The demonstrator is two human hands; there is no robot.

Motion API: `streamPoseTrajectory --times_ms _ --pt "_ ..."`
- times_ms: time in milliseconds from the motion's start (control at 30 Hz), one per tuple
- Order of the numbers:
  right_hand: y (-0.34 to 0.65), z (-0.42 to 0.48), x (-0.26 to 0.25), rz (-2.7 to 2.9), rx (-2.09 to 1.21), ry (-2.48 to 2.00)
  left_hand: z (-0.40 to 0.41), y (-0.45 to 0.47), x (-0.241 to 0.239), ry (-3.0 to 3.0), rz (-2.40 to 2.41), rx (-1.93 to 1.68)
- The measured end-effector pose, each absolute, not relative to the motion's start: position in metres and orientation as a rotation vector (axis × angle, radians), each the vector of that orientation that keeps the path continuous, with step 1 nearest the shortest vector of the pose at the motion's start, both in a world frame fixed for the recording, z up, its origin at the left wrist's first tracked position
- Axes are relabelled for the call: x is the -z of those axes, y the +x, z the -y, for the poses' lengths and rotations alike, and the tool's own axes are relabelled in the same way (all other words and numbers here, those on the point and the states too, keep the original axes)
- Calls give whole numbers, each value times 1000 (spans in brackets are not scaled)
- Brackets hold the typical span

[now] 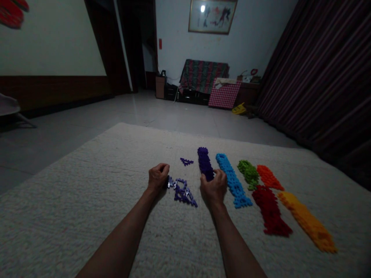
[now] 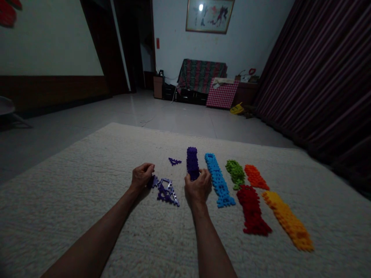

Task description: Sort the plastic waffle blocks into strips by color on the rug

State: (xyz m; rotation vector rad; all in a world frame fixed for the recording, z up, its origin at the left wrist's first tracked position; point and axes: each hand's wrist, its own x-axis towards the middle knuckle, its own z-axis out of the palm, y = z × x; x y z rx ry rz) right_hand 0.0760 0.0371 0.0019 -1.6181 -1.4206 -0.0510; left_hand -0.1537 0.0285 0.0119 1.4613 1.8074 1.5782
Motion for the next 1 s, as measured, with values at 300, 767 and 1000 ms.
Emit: streamPoseTrajectory --times_ms 300,767,1000 --pt "71 -39 3 1367 25 -1713 -31 -156 -7 1433 -1827 -1601" --pt "51 -11 9 1898 -407 -1035 -17 -176 -2 1651 -1675 -1254" --pt "43 14 8 2038 -323 -1160 11 -182 4 2089 -1664 -1061"
